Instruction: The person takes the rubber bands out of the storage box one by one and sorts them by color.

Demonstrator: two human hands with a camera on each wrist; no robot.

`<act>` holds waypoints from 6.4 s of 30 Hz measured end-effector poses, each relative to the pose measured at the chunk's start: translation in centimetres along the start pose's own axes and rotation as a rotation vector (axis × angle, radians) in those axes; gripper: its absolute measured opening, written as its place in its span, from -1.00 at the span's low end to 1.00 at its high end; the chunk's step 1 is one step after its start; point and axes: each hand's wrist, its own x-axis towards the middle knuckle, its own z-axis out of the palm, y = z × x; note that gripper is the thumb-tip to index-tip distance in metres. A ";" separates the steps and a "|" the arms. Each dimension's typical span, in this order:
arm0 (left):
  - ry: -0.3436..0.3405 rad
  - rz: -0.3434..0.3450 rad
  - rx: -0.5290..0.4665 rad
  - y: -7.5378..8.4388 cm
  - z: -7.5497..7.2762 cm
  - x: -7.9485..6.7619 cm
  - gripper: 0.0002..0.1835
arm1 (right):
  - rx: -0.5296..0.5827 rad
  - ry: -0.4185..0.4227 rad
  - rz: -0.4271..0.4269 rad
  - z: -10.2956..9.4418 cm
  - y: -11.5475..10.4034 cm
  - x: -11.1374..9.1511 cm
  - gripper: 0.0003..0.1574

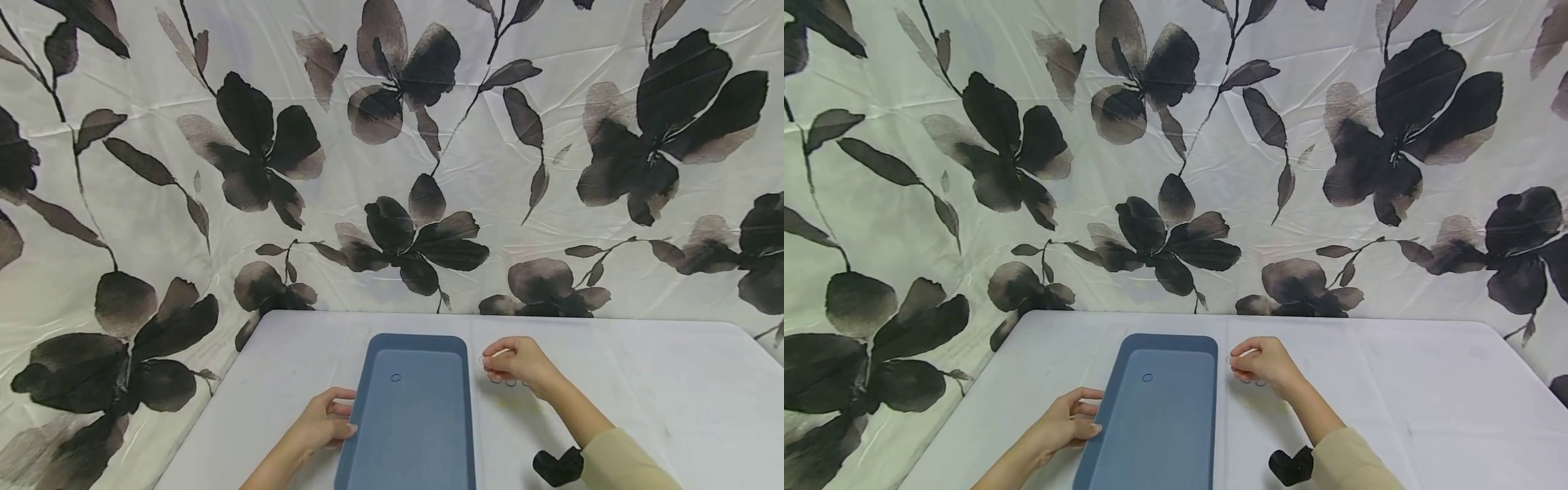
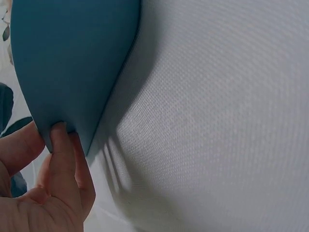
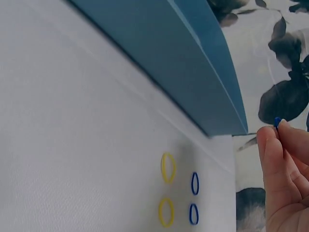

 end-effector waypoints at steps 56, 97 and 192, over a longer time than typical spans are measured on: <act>-0.006 0.004 -0.026 0.0 0.0 -0.2 -0.35 | -0.164 0.166 0.167 -6.6 4.8 -2.8 -0.87; 0.005 0.004 -0.029 -0.1 0.1 0.0 -0.35 | -0.407 0.214 0.144 -6.0 5.0 -1.9 -0.89; -0.009 -0.037 -0.037 0.1 -0.2 -0.5 -0.35 | -0.599 0.138 -0.350 15.1 1.5 5.2 -0.90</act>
